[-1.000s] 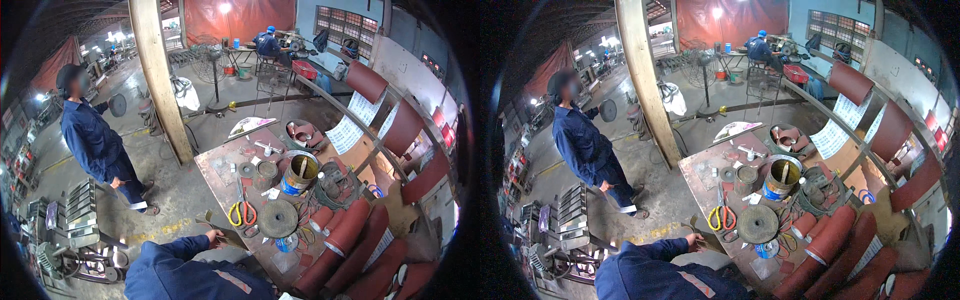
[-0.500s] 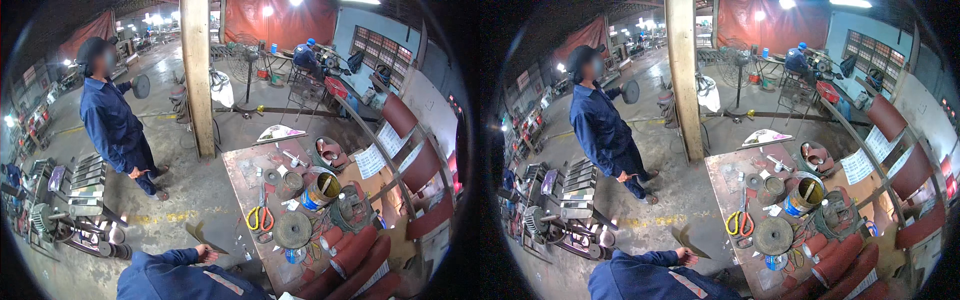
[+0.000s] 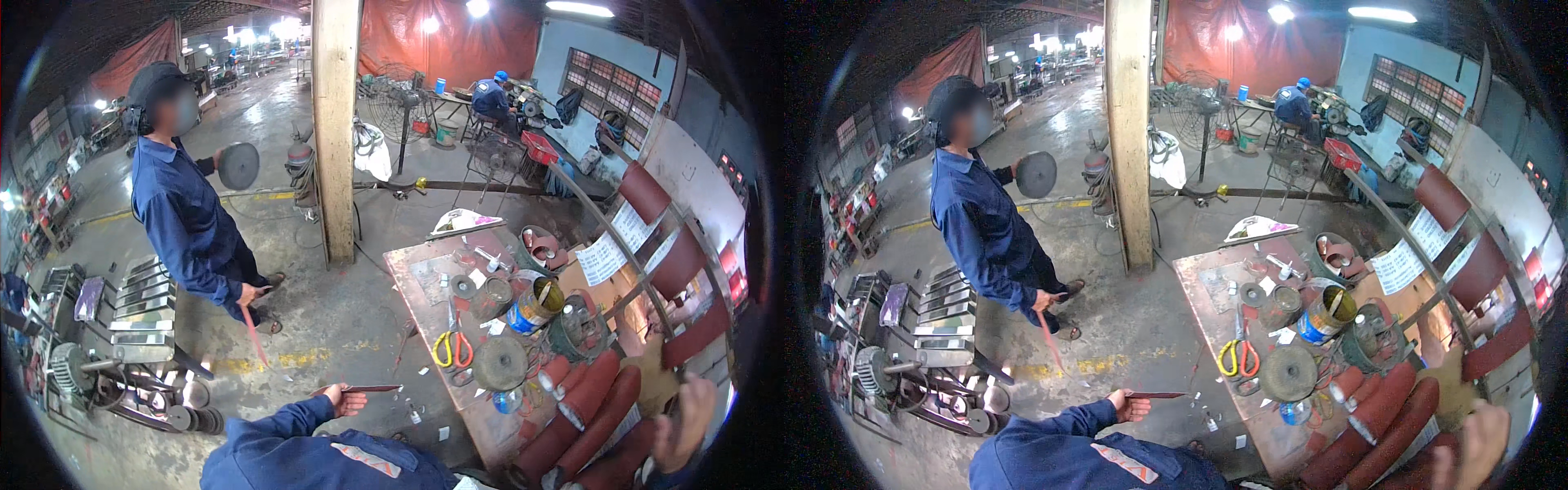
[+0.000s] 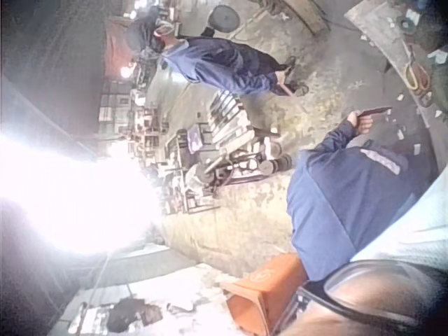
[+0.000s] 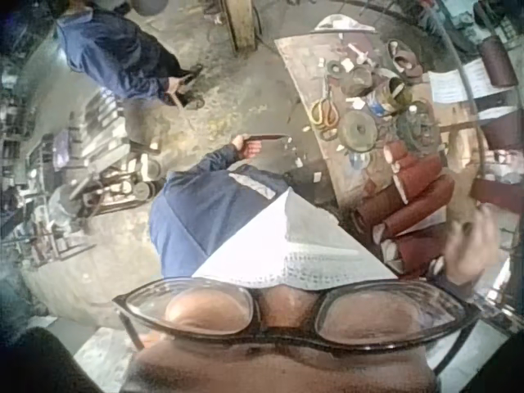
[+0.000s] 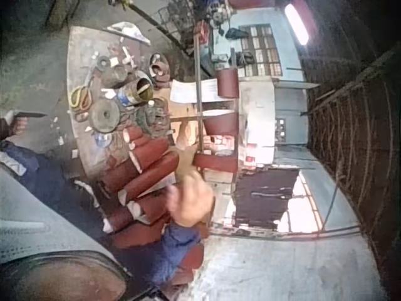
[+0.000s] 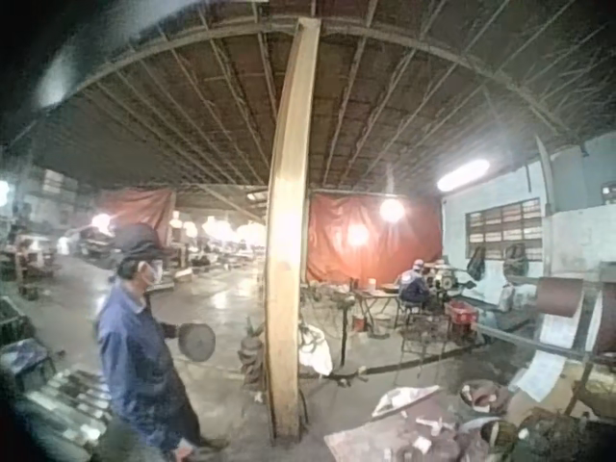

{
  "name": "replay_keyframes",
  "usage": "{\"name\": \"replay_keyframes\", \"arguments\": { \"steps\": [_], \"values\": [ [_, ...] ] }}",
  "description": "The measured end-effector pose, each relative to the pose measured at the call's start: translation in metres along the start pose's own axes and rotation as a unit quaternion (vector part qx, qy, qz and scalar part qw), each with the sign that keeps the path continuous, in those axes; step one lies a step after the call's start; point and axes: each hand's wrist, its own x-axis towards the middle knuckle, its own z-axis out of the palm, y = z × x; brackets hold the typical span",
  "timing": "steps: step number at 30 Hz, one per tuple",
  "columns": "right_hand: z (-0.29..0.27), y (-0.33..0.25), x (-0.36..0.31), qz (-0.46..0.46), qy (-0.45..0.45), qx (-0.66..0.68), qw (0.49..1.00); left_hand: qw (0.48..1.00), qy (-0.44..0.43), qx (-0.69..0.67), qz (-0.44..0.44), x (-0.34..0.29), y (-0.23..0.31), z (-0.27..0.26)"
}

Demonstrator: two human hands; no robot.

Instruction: The person cuts sandpaper strips with scissors, rubs sandpaper sheets using a small grinding disc, and wraps a sandpaper strip around a ring before cutting it with scissors.

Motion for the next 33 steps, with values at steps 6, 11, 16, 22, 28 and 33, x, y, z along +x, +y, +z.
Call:
{"name": "replay_keyframes", "arguments": {
  "steps": [6, 11, 16, 22, 28, 33],
  "values": [
    [-0.001, -0.123, 0.172, -0.244, 0.196, 0.268, 0.911, 0.992, -0.020, -0.089, 0.084, -0.055, -0.045, -0.069],
    [-0.037, -0.161, 0.207, -0.265, 0.168, 0.392, 0.865, 0.976, -0.065, -0.166, 0.125, -0.089, -0.072, -0.127],
    [-0.027, -0.222, 0.263, -0.282, 0.239, 0.505, 0.780, 0.941, 0.066, -0.260, 0.205, -0.137, -0.114, -0.168],
    [-0.047, -0.306, 0.330, -0.334, 0.267, 0.616, 0.661, 0.888, 0.102, -0.354, 0.276, -0.185, -0.152, -0.211],
    [-0.024, -0.331, 0.349, -0.367, 0.297, 0.710, 0.522, 0.869, 0.128, -0.364, 0.309, -0.206, -0.174, -0.213],
    [0.037, -0.314, 0.356, -0.391, 0.305, 0.790, 0.360, 0.847, 0.139, -0.399, 0.323, -0.191, -0.176, -0.203]
  ]
}}
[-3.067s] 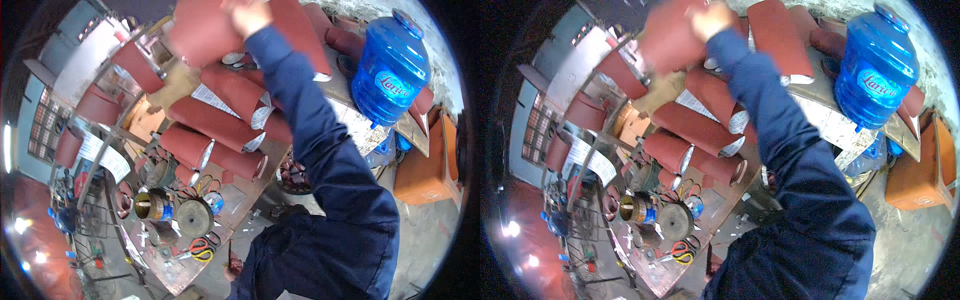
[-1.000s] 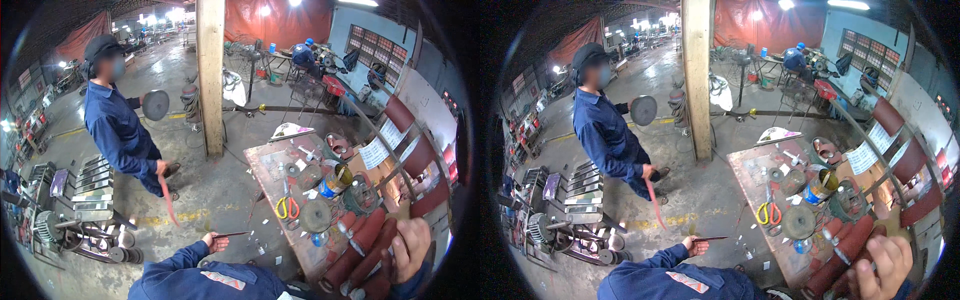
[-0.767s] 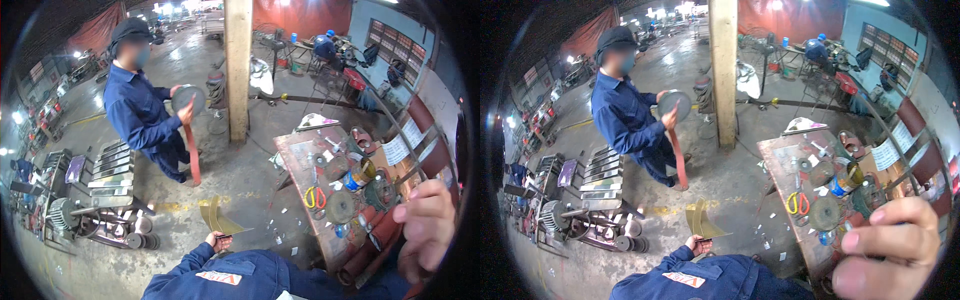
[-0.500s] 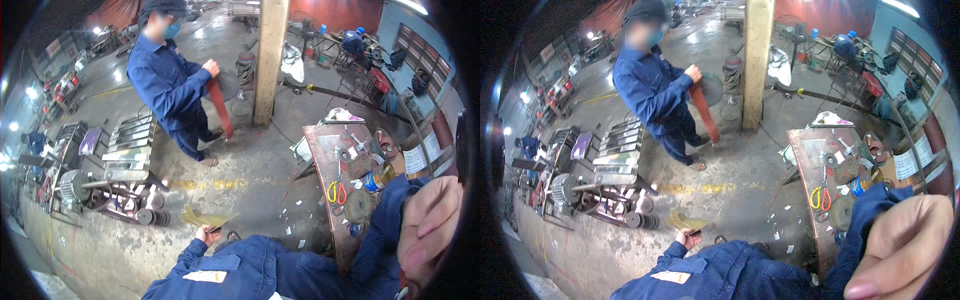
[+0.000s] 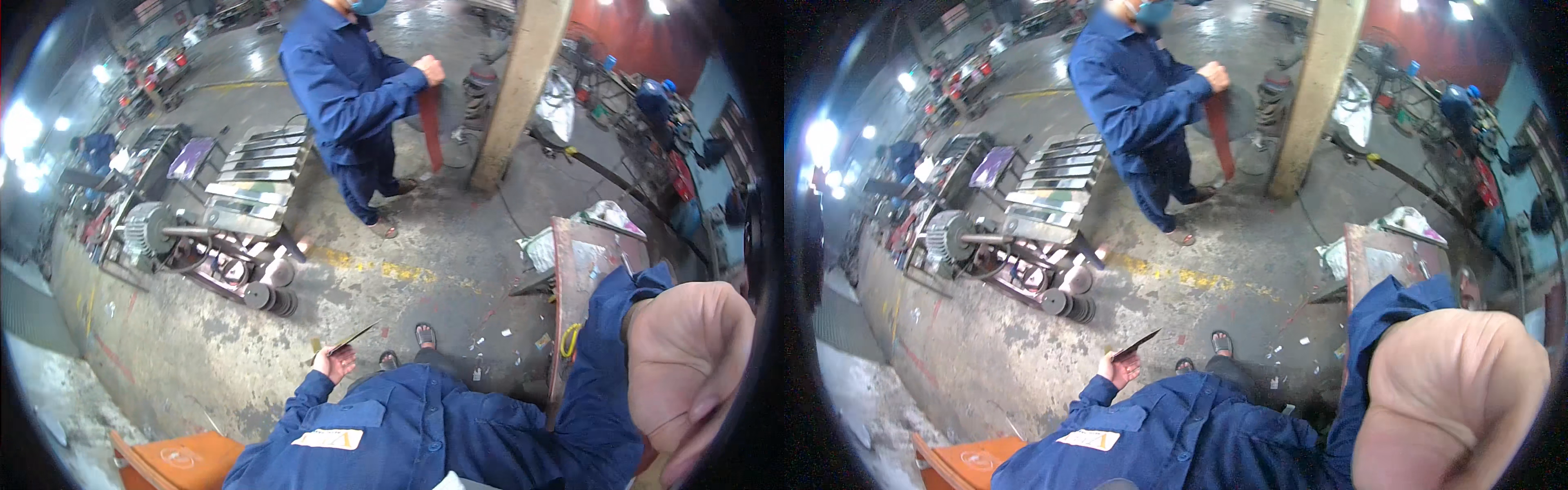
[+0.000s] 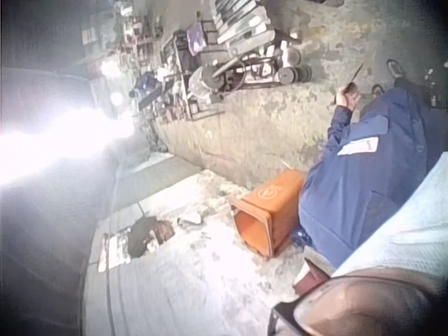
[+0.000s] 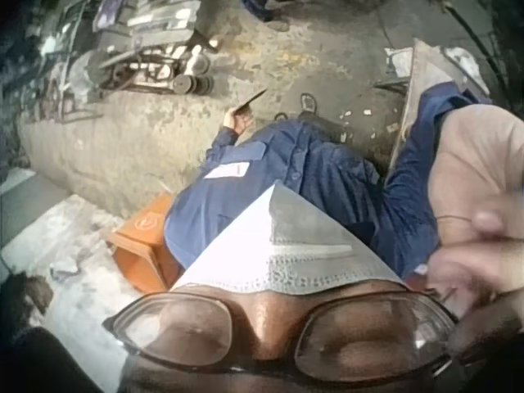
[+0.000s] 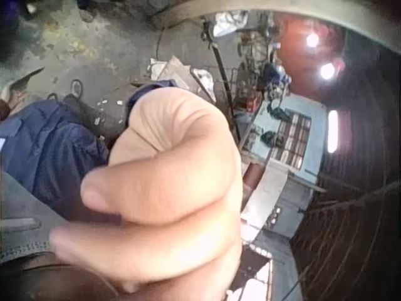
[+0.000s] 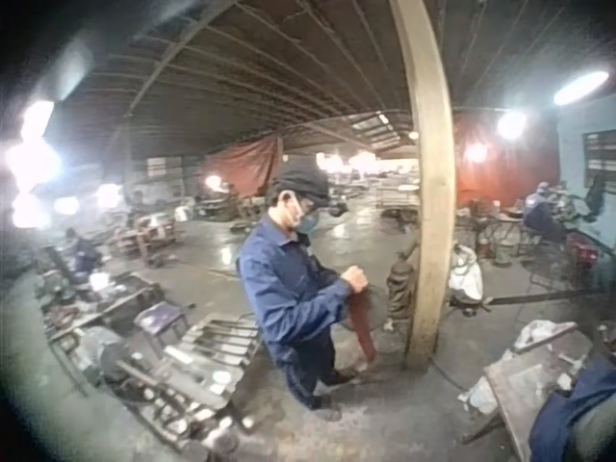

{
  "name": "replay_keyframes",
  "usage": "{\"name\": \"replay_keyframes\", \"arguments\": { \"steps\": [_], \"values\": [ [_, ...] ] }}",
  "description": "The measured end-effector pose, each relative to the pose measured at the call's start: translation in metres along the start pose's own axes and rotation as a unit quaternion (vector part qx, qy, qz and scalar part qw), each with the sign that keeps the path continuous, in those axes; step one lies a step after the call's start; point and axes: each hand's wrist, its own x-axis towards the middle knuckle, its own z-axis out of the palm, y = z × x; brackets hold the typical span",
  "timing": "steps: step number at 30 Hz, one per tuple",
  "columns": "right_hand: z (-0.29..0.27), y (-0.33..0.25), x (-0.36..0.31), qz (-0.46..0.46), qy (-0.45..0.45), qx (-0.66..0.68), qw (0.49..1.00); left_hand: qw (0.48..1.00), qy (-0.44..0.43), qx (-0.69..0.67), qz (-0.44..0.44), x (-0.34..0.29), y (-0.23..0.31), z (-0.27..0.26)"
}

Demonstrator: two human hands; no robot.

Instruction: The person cuts sandpaper strips with scissors, rubs sandpaper sheets using a small grinding disc, and wraps a sandpaper strip around a ring before cutting it with scissors.

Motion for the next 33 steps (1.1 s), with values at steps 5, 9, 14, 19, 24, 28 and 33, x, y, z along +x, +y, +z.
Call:
{"name": "replay_keyframes", "arguments": {
  "steps": [5, 9, 14, 19, 24, 28, 33],
  "values": [
    [0.008, 0.060, -0.040, 0.016, 0.094, 0.033, 0.995, 0.998, -0.055, -0.025, 0.012, 0.013, 0.000, 0.056],
    [0.062, 0.152, -0.134, 0.224, -0.118, -0.092, 0.963, 0.993, -0.080, -0.070, 0.056, 0.015, -0.008, 0.093],
    [0.126, 0.161, -0.290, 0.278, -0.410, -0.105, 0.862, 0.995, -0.083, -0.018, 0.061, 0.024, -0.013, 0.163],
    [0.129, 0.177, -0.344, 0.333, -0.268, -0.091, 0.899, 0.989, 0.019, 0.133, -0.053, 0.013, -0.010, 0.190],
    [0.120, 0.229, -0.339, 0.322, -0.264, -0.125, 0.900, 0.918, 0.146, 0.350, 0.121, -0.011, -0.019, 0.073],
    [0.119, 0.258, -0.340, 0.359, -0.286, -0.126, 0.879, 0.919, 0.175, 0.280, 0.217, -0.111, 0.018, 0.051],
    [0.163, 0.253, -0.321, 0.324, -0.343, -0.164, 0.866, 0.924, 0.192, 0.156, 0.290, -0.202, 0.006, -0.025]
  ]
}}
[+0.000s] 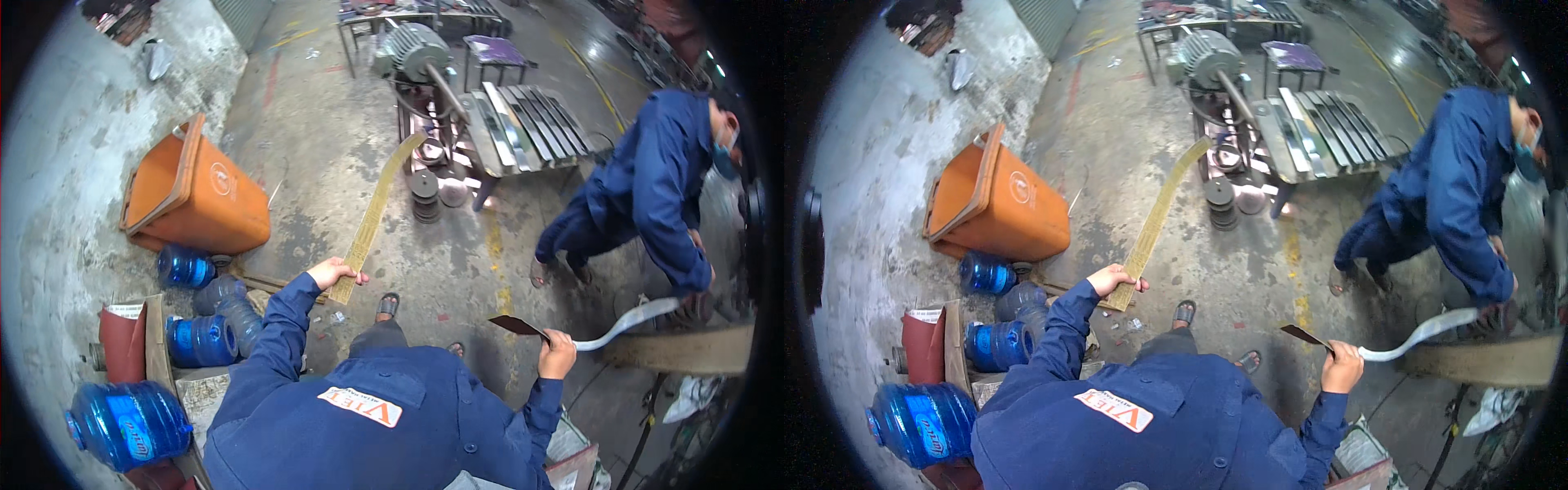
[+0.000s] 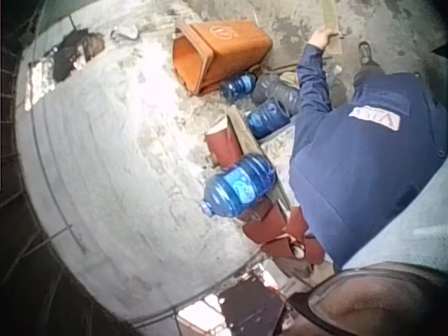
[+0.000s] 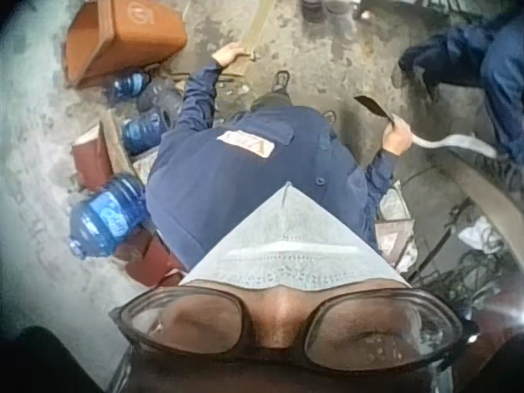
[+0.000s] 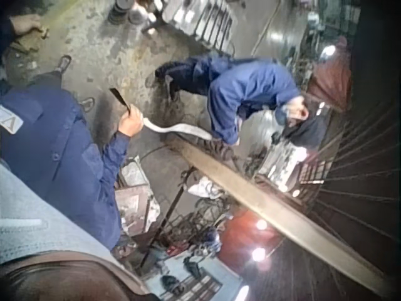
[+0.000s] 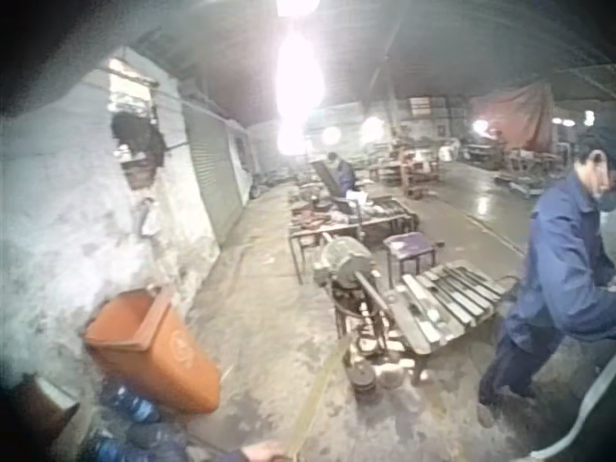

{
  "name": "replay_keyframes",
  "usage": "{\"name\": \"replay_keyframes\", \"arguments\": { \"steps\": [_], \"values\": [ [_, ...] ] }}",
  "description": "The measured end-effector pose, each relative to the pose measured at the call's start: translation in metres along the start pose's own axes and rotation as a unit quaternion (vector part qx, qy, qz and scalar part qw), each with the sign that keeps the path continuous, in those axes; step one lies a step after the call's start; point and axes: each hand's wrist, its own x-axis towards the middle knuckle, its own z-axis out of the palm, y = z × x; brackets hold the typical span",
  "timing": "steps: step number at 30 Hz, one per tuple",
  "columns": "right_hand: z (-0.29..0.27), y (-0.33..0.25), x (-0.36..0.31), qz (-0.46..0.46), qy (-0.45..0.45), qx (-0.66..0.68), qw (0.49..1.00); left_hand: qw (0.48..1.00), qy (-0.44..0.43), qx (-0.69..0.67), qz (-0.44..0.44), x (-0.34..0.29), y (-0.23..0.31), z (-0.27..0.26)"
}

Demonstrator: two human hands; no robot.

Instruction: The person cuts sandpaper strips with scissors, rubs sandpaper sheets using a small grinding disc, and wraps a sandpaper strip around a ring before cutting it with scissors.

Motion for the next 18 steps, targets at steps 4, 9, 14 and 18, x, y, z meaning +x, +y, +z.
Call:
{"name": "replay_keyframes", "arguments": {
  "steps": [4, 9, 14, 18],
  "values": [
    [0.033, -0.052, 0.012, 0.000, -0.002, -0.022, 1.000, 0.950, 0.057, 0.302, -0.064, -0.044, 0.031, -0.047],
    [0.071, -0.132, 0.036, 0.089, -0.066, 0.060, 0.992, 0.754, 0.397, 0.520, 0.060, -0.042, -0.014, -0.142],
    [0.090, -0.189, 0.072, 0.081, -0.083, 0.078, 0.990, 0.742, 0.555, 0.306, 0.218, -0.045, -0.013, -0.190],
    [0.099, -0.209, 0.084, 0.092, -0.058, 0.107, 0.988, 0.855, 0.429, 0.012, 0.290, -0.032, -0.018, -0.201]
  ]
}}
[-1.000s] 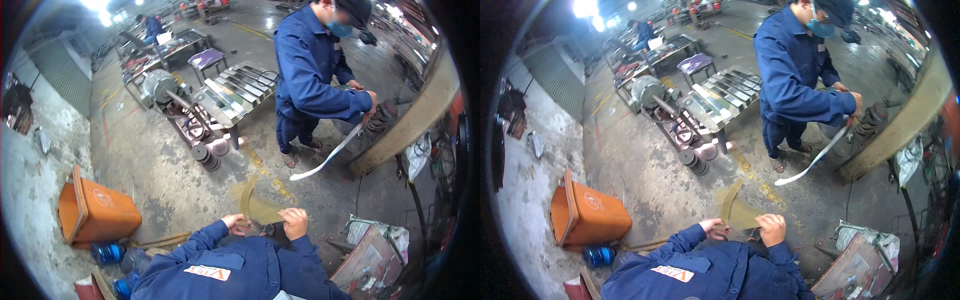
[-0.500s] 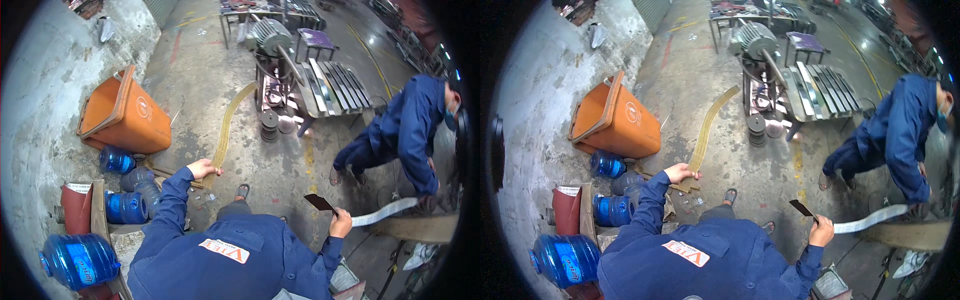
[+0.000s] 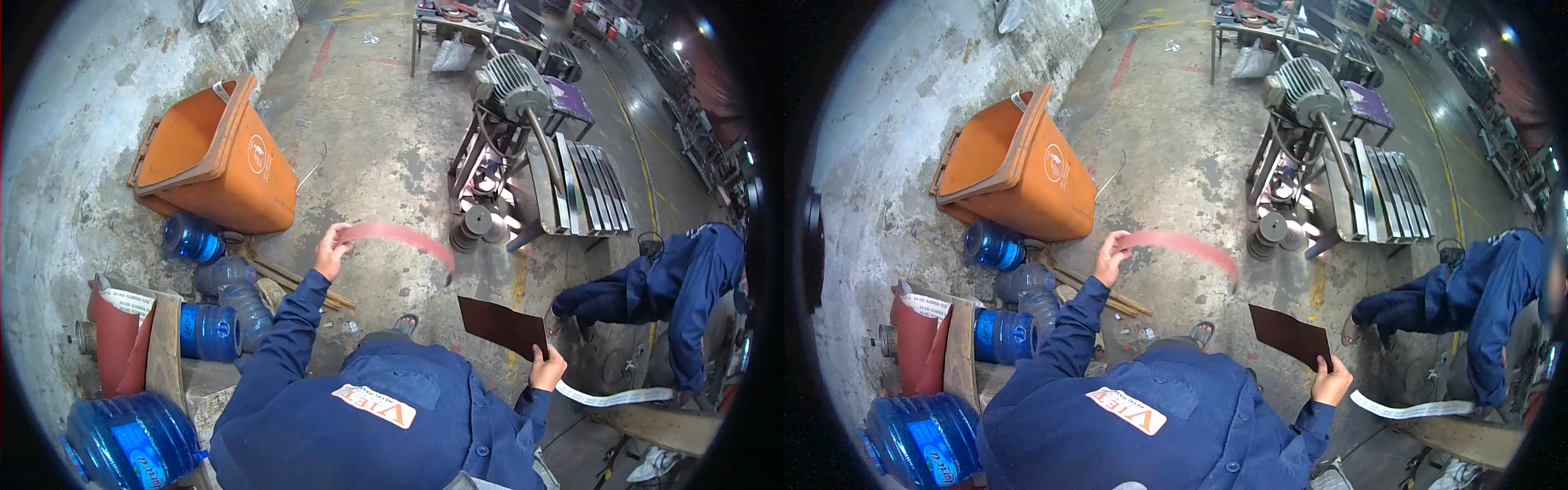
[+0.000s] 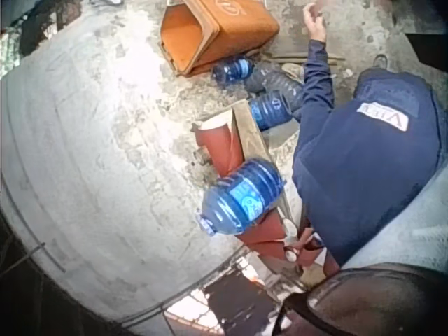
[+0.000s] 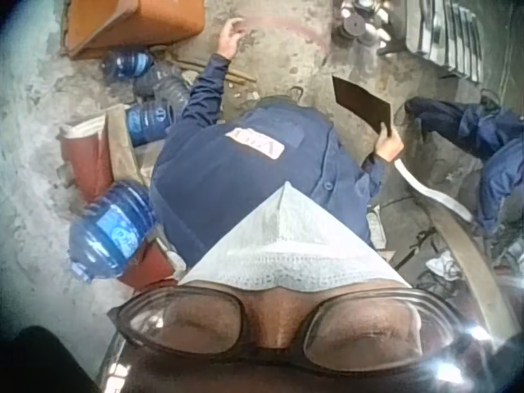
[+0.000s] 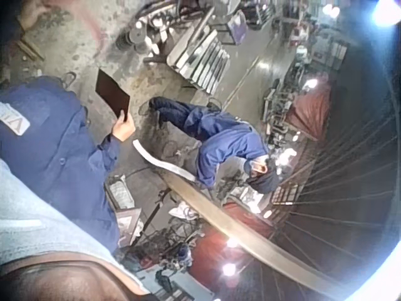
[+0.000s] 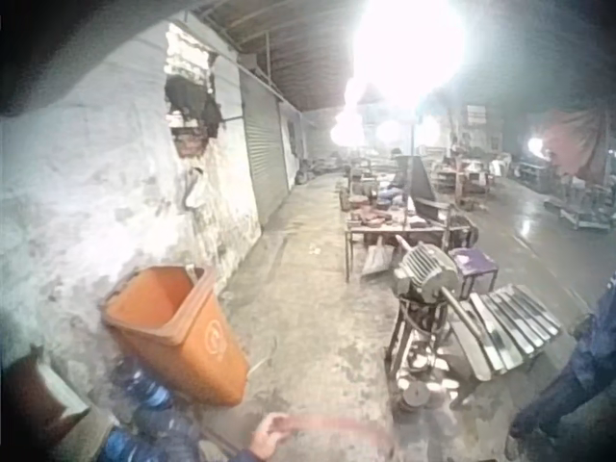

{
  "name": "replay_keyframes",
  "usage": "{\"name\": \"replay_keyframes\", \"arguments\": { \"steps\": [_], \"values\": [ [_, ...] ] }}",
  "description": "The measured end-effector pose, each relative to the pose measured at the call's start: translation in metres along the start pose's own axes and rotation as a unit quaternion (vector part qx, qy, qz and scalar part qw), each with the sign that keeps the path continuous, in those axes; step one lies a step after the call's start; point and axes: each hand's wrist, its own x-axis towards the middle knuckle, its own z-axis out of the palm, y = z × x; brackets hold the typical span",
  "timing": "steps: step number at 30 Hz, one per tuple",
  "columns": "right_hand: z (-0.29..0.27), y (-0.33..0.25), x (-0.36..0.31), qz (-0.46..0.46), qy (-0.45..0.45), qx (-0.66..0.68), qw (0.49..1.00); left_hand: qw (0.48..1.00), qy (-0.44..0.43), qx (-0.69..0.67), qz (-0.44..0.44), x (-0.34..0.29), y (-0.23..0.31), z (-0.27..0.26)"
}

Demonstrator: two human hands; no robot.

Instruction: The person cuts sandpaper strips with scissors, rubs sandpaper sheets using a small grinding disc, and wraps a sandpaper strip around a ring before cutting it with scissors.

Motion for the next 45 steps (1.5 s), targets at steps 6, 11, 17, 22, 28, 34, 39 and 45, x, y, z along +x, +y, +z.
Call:
{"name": "replay_keyframes", "arguments": {
  "steps": [6, 11, 17, 22, 28, 34, 39, 45],
  "values": [
    [0.010, -0.008, 0.000, -0.033, 0.008, -0.047, 0.998, 0.975, -0.109, -0.171, -0.090, 0.028, -0.047, -0.013],
    [0.000, -0.016, -0.003, -0.033, 0.014, -0.057, 0.998, 0.958, 0.212, -0.132, -0.145, 0.136, -0.033, -0.152],
    [-0.006, -0.006, -0.020, 0.025, 0.022, -0.055, 0.998, 0.790, 0.542, -0.287, 0.001, 0.237, 0.125, -0.314],
    [0.005, -0.010, -0.037, 0.001, 0.037, -0.066, 0.997, 0.787, 0.590, -0.180, 0.009, 0.260, 0.014, -0.364],
    [0.016, -0.019, -0.032, 0.016, 0.012, -0.092, 0.996, 0.941, 0.088, 0.327, 0.032, 0.148, -0.259, -0.123],
    [-0.004, -0.018, -0.043, 0.077, 0.052, -0.052, 0.994, 0.609, -0.663, 0.418, 0.125, -0.072, -0.189, 0.196],
    [-0.017, -0.037, -0.074, 0.090, 0.129, -0.030, 0.987, 0.577, -0.729, 0.345, 0.129, -0.088, -0.117, 0.210],
    [-0.029, -0.026, -0.133, 0.110, 0.189, -0.065, 0.974, 0.680, -0.696, 0.207, 0.103, -0.057, -0.116, 0.239]
  ]
}}
